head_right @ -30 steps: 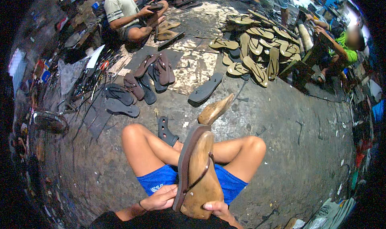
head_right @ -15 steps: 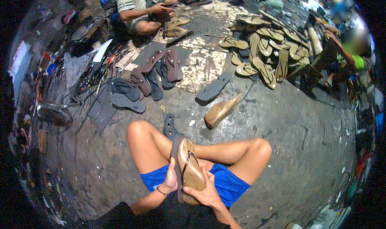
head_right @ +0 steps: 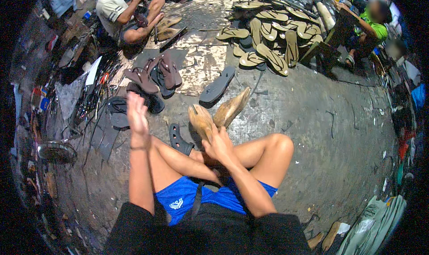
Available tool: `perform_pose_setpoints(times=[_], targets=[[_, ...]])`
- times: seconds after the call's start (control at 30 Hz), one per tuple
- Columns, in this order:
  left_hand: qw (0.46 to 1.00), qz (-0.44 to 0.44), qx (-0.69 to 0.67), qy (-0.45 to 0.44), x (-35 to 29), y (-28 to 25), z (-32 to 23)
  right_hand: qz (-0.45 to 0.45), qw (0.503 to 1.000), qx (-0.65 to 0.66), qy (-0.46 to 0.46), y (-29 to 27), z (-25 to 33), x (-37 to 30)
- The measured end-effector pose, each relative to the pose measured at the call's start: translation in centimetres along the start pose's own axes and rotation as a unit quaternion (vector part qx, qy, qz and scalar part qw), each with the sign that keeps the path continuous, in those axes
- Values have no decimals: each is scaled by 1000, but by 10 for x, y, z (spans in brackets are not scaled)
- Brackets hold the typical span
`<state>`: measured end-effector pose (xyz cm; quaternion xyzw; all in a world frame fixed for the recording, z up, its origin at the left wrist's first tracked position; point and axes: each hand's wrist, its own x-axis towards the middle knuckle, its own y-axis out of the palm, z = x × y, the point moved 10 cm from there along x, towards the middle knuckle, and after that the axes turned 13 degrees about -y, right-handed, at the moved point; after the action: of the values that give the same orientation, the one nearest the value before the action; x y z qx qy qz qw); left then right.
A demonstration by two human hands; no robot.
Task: The person sits on the floor and repeatedly assembles flip-flops by pressing rubber straps into wooden soles. They handle multiple pairs, turning them over and pressing the straps into place, then set finished units aside.
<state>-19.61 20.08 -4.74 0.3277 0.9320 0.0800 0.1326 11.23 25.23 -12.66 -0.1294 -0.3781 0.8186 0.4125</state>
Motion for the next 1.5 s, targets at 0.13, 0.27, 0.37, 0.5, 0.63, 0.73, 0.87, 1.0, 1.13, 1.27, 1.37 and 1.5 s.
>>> perform_pose_setpoints(times=[0.13, 0.27, 0.37, 0.5, 0.63, 0.73, 0.87, 1.0, 1.13, 1.27, 1.37, 1.5], targets=[[974, 166, 154, 1, -88, 24, 70, 56, 989, -140, 2, 56, -42, 54], [969, 140, 187, -85, -152, 1, 89, -51, 951, -274, -135, 29, -41, 129], [952, 201, 219, -72, -170, 39, 95, -97, 908, -361, -191, 37, -75, 160], [927, 178, 321, 70, -172, 57, 48, -151, 934, -175, -271, 19, -60, 160], [882, 74, 387, 261, -168, 36, -23, -177, 921, 95, -332, -65, 48, 81], [800, 165, 470, 335, -191, 85, -67, -119, 901, 175, -380, -107, 104, 2], [807, 322, 414, 272, -222, 87, -70, -69, 882, 261, -387, -115, 133, -45], [839, 353, 374, 179, -234, 68, -53, 32, 895, 252, -367, -118, 158, -50], [861, 348, 343, 141, -235, 55, -45, 108, 882, 194, -416, -100, 166, -53], [877, 344, 316, 110, -235, 53, -46, 122, 894, 203, -380, -94, 165, -50], [849, 376, 338, 152, -238, 59, -50, 139, 898, 203, -365, -89, 165, -49], [853, 357, 349, 155, -235, 54, -48, 163, 895, 203, -362, -82, 165, -49]])
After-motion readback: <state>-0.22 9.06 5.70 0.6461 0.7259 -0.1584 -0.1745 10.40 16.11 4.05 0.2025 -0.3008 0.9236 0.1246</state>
